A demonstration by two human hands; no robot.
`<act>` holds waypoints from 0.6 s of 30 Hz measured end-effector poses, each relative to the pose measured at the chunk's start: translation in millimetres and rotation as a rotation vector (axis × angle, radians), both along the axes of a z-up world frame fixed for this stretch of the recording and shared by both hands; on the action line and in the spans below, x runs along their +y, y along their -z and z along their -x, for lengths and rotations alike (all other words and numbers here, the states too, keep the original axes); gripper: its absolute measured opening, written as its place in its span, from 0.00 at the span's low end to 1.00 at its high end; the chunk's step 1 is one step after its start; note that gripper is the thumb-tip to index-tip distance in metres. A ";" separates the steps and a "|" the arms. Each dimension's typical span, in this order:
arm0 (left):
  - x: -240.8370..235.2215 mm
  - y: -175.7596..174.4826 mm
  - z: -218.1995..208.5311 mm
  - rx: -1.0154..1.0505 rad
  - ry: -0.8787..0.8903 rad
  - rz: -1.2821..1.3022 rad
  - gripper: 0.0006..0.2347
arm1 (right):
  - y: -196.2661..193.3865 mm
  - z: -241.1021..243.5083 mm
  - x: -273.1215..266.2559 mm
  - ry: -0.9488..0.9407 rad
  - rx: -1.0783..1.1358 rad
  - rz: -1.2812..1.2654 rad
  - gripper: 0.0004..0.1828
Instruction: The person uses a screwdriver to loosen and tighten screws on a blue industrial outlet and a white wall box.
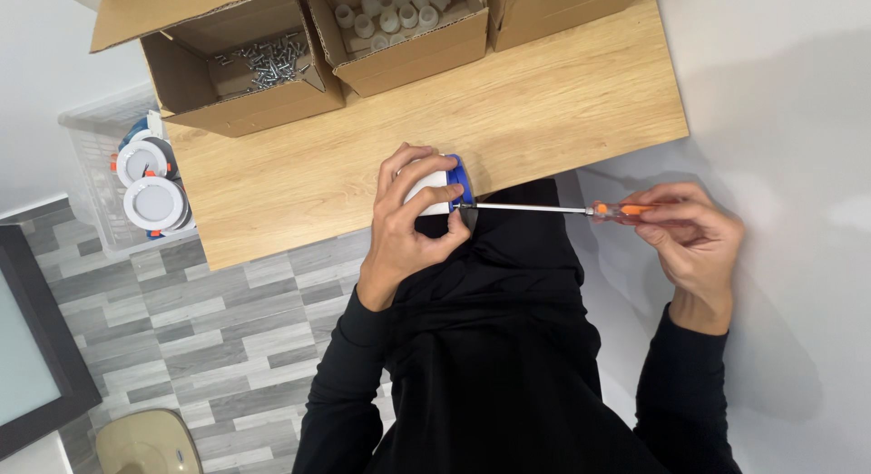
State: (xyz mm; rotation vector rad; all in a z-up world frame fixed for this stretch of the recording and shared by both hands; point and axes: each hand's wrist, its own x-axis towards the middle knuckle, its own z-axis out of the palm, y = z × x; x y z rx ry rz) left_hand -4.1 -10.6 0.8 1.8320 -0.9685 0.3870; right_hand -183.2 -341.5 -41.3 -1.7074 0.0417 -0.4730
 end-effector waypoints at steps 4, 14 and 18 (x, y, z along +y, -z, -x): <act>0.7 5.1 0.2 0.015 -0.001 0.003 0.08 | -0.3 1.0 -2.7 -0.004 -0.048 0.005 0.04; 5.2 4.9 -0.3 -0.007 0.008 -0.046 0.07 | -2.3 4.8 -6.2 0.020 -0.101 0.024 0.04; 5.0 -4.5 -1.7 -0.070 -0.010 -0.087 0.05 | -1.8 2.8 -4.7 0.067 -0.119 0.007 0.04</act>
